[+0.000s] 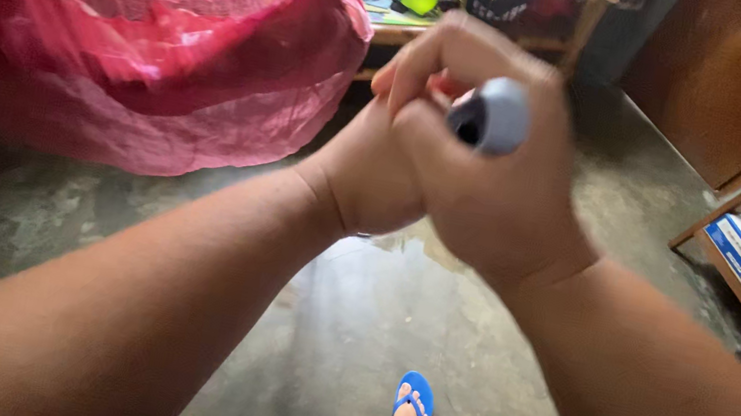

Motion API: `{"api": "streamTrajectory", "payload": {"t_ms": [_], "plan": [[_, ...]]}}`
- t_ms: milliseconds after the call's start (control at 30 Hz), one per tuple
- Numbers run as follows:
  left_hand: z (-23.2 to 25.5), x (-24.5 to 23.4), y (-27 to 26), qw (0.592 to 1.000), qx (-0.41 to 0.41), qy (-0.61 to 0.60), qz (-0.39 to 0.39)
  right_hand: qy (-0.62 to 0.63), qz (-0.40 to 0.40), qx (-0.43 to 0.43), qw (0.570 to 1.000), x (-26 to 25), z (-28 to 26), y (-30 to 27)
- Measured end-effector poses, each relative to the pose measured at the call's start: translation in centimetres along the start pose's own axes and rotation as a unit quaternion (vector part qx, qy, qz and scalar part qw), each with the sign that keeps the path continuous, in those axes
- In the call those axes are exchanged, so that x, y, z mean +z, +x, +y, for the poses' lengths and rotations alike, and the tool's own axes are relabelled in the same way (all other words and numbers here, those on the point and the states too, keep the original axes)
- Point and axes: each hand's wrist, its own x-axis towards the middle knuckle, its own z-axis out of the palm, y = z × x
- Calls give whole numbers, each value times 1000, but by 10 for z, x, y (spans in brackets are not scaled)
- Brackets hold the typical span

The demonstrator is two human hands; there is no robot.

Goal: The person assembles a mop by attaching a white mop head to a grey handle. They repeatedly twist and push the components together to secure the connection.

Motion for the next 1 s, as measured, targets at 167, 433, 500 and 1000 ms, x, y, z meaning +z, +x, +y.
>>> {"api": "streamTrajectory", "payload": {"t_ms": [167, 433, 500, 1000], "plan": [[26, -19, -3, 999, 15, 8, 43, 5, 12, 42, 999, 9, -38, 17], [20, 9, -25, 985, -58, -148, 61, 65, 78, 33, 994, 22, -25, -14], [11, 8, -15, 997, 24, -56, 42, 78, 79, 23, 994, 15, -14, -14], [-124, 42, 34, 997, -42, 37, 52, 62, 61, -22, 996, -16, 153, 0]]}}
